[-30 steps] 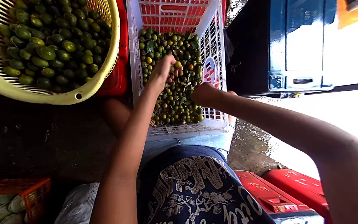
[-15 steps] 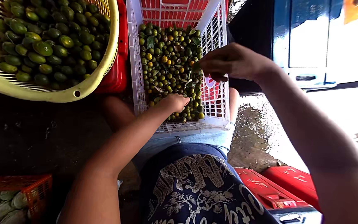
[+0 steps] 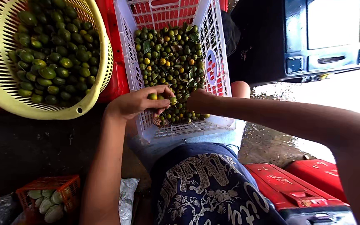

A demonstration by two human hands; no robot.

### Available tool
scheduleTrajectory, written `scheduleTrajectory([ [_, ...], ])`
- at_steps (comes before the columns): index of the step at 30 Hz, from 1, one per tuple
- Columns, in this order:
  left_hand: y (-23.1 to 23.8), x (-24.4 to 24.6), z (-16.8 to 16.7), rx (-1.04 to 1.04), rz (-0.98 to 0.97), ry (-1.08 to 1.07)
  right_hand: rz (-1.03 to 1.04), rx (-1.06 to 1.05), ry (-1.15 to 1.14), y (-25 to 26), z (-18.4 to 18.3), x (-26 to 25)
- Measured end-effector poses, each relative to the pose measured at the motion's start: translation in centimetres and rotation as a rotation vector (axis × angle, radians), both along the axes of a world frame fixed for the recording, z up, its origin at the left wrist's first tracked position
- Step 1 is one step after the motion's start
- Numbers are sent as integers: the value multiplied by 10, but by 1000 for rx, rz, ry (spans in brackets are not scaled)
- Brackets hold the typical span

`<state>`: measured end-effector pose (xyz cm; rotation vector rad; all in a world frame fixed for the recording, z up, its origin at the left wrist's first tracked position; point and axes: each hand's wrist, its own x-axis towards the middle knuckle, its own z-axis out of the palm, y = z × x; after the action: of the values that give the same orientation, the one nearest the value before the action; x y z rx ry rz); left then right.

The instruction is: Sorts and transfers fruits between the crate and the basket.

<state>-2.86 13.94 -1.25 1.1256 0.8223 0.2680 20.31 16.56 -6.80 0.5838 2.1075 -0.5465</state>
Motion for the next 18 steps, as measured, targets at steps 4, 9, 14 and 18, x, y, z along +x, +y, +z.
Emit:
scheduleTrajectory([
  [4, -17, -4, -11, -181, 134, -433, 73, 12, -102, -10, -12, -12],
  [9, -11, 40, -18, -268, 131, -211, 28, 9, -22, -3, -19, -3],
  [14, -3, 84, -56, 229, -430, 794, -345, -93, 276, 33, 19, 18],
  [18, -22, 116, -69, 333, -619, 1174, -941, -676, 769, 50, 65, 68],
])
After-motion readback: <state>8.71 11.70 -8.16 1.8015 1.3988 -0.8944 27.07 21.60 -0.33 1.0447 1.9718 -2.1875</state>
